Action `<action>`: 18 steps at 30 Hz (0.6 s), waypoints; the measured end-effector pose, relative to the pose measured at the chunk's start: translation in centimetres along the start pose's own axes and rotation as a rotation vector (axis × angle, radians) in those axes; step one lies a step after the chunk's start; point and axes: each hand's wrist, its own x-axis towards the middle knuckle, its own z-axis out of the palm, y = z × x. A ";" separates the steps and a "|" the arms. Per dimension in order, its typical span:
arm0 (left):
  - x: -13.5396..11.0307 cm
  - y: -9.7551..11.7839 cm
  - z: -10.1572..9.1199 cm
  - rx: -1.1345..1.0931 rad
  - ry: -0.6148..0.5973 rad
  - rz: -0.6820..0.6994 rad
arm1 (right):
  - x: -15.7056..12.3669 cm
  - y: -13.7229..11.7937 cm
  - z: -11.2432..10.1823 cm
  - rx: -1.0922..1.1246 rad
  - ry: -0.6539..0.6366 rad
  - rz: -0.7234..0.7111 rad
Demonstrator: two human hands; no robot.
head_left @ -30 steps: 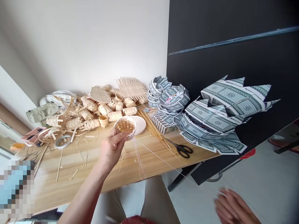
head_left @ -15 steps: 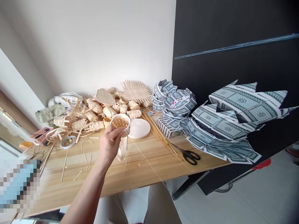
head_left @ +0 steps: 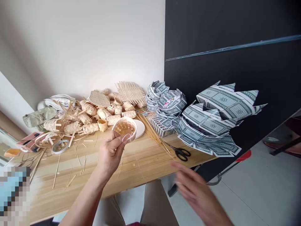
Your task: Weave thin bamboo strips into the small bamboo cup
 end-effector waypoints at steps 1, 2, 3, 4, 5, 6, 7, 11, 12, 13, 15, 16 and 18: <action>-0.1 0.4 0.1 0.004 -0.010 0.016 | 1.0 0.0 1.6 0.068 -0.095 0.061; -0.3 0.7 0.2 0.007 -0.019 0.034 | 1.9 0.1 3.2 0.151 -0.218 0.123; -0.4 1.0 0.3 0.009 -0.026 0.050 | 2.6 0.1 4.8 0.199 -0.314 0.153; -0.5 1.2 0.4 0.008 -0.034 0.059 | 3.2 0.2 6.1 0.216 -0.390 0.183; -0.6 1.2 0.4 0.008 -0.041 0.058 | 3.5 0.3 7.1 0.230 -0.428 0.188; -0.6 1.1 0.4 0.008 -0.044 0.049 | 3.5 0.4 7.6 0.237 -0.439 0.182; -0.7 1.0 0.3 0.008 -0.046 0.033 | 3.3 0.5 7.6 0.243 -0.418 0.161; -0.7 -0.5 -0.1 0.005 -0.003 -0.064 | 1.6 0.5 4.7 0.272 -0.192 0.057; -0.8 -0.9 0.0 0.010 0.005 -0.088 | 1.1 0.4 3.8 0.272 -0.125 0.038; -0.8 -1.3 0.0 0.016 0.010 -0.109 | 0.7 0.3 3.0 0.263 -0.066 0.024; -0.9 -1.8 0.4 0.020 0.019 -0.125 | -0.1 0.0 2.0 0.231 0.024 -0.001; -1.0 -1.9 0.6 0.020 0.021 -0.135 | -0.4 -0.1 1.7 0.211 0.054 -0.015; -1.0 -2.1 1.0 -0.016 0.034 -0.164 | -0.7 -0.1 1.2 0.144 0.065 -0.020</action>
